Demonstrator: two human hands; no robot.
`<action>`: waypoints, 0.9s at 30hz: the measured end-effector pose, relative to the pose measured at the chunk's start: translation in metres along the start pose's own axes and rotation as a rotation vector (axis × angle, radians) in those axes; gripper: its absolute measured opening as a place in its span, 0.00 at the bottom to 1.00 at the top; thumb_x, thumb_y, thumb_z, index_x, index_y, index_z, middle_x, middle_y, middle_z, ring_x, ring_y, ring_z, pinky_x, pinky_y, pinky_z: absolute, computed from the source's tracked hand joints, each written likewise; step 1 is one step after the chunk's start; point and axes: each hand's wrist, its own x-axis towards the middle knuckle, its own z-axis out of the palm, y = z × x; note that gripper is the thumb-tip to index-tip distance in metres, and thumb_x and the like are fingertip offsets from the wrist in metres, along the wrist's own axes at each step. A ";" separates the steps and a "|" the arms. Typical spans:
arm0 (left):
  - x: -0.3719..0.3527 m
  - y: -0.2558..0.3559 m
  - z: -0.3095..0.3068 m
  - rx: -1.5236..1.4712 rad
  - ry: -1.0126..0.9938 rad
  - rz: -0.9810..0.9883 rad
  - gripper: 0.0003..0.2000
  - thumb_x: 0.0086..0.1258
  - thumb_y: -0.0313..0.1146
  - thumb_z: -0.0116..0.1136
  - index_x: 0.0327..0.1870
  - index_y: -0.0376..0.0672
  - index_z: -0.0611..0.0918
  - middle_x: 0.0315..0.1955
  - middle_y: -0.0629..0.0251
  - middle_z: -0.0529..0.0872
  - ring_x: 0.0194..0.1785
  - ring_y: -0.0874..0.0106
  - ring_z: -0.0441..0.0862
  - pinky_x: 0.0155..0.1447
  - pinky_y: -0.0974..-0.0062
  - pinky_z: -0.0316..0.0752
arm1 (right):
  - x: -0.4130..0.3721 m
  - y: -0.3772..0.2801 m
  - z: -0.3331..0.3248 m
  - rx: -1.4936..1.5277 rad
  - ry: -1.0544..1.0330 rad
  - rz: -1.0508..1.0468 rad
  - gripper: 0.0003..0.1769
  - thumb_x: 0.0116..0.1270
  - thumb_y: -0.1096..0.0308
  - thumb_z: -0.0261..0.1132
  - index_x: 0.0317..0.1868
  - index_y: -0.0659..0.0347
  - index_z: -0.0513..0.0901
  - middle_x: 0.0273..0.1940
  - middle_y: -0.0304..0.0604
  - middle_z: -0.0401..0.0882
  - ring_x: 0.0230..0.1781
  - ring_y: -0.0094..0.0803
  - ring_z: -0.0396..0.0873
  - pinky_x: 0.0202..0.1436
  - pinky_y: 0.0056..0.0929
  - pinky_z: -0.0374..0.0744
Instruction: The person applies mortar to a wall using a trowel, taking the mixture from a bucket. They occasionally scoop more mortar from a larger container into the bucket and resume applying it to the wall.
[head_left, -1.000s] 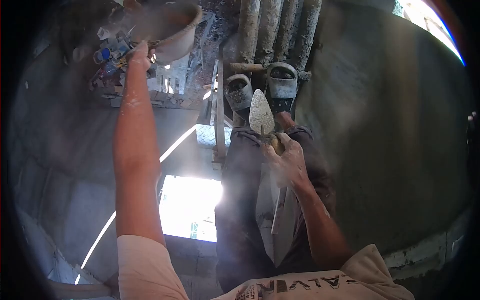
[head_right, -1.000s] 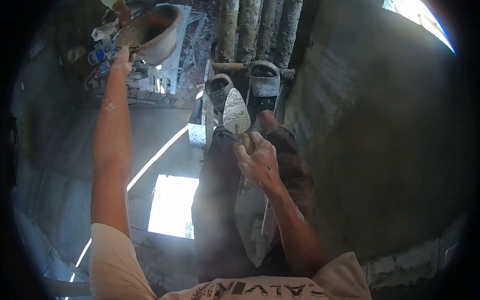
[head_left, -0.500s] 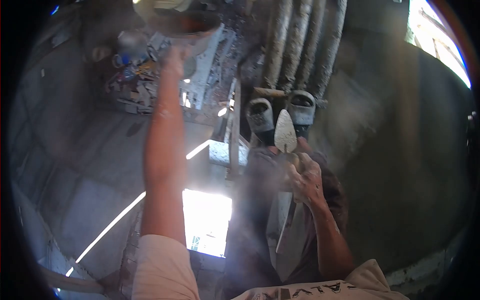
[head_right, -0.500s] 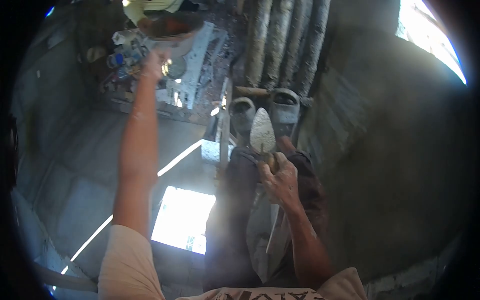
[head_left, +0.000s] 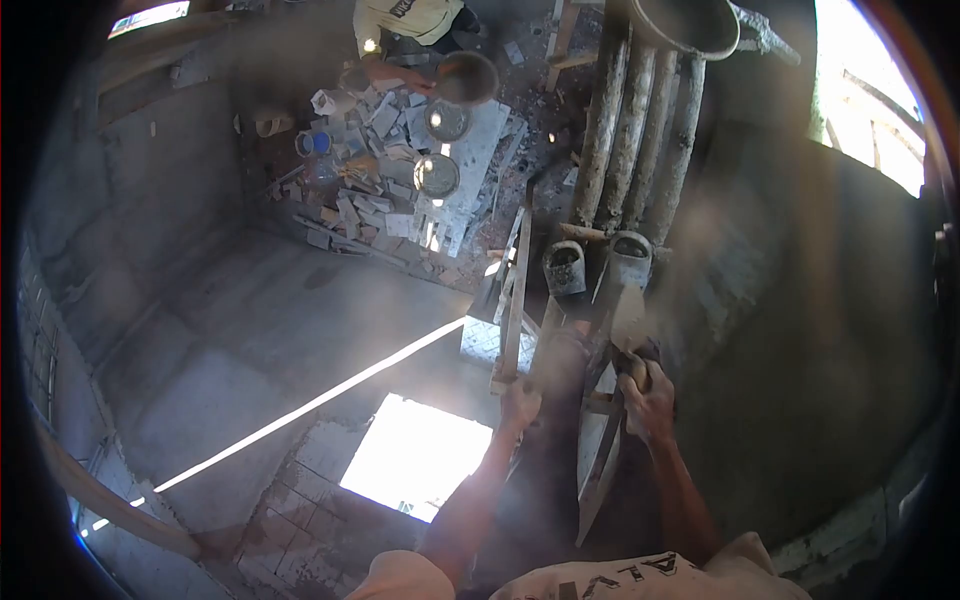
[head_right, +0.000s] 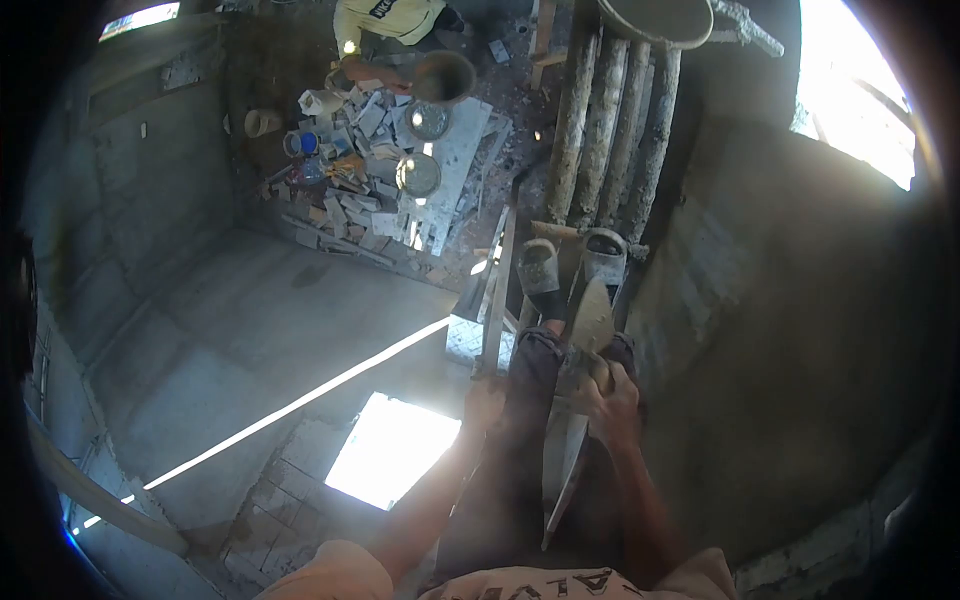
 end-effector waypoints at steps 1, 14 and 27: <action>-0.021 0.012 -0.007 -0.104 -0.027 -0.068 0.19 0.70 0.43 0.65 0.52 0.35 0.86 0.46 0.40 0.90 0.54 0.48 0.89 0.58 0.58 0.81 | -0.015 -0.004 -0.011 -0.015 0.041 -0.027 0.18 0.68 0.66 0.70 0.52 0.70 0.82 0.33 0.51 0.86 0.34 0.36 0.86 0.44 0.39 0.83; -0.079 0.027 0.049 -0.094 0.093 -0.014 0.28 0.76 0.55 0.62 0.62 0.36 0.82 0.54 0.40 0.88 0.60 0.43 0.85 0.63 0.54 0.79 | -0.076 0.052 -0.042 0.051 0.197 0.117 0.08 0.75 0.69 0.64 0.49 0.63 0.78 0.22 0.38 0.77 0.14 0.25 0.77 0.14 0.29 0.72; 0.053 0.086 0.112 -0.398 0.367 0.155 0.10 0.75 0.36 0.62 0.45 0.38 0.84 0.39 0.49 0.88 0.40 0.56 0.87 0.49 0.56 0.82 | -0.048 0.086 -0.053 -0.103 0.043 -0.142 0.13 0.81 0.59 0.63 0.52 0.60 0.76 0.33 0.38 0.81 0.21 0.23 0.75 0.19 0.25 0.72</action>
